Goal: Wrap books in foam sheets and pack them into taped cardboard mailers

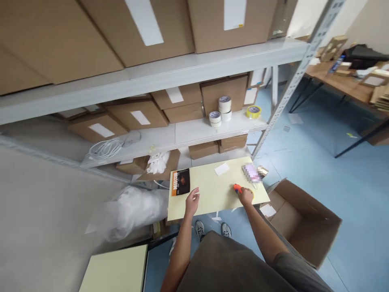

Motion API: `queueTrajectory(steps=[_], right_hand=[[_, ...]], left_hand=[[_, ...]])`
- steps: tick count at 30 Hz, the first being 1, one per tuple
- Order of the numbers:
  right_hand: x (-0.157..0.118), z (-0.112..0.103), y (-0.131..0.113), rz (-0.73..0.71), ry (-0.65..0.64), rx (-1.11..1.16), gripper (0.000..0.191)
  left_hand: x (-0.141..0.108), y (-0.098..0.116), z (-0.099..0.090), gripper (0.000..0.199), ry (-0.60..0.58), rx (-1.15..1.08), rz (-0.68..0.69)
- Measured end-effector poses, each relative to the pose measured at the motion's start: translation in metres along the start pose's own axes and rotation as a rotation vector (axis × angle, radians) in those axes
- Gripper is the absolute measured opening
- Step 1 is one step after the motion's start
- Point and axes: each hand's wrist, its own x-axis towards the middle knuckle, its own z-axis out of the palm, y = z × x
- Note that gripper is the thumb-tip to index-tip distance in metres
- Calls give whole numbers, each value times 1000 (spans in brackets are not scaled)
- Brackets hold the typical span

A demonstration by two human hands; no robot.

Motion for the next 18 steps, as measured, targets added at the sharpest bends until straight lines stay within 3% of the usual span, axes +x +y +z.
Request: queueTrajectory(steps=[4,9,14,18], right_hand=[[3,7,-44,-145,-27,179,33],[-11,31,-118,-339,-168,394,37],[-39,68,-210,-585,-314,433,40],[-76,106,-301,-777,-399,368,43]], left_hand=[[-23,-7,-36,42,125,1,-42],[-52,-30,-97,40,325,-55,-117],[-86,-72,-165,38,529,-163,-158],[-112,-107,-228,47,679,-235,-196]])
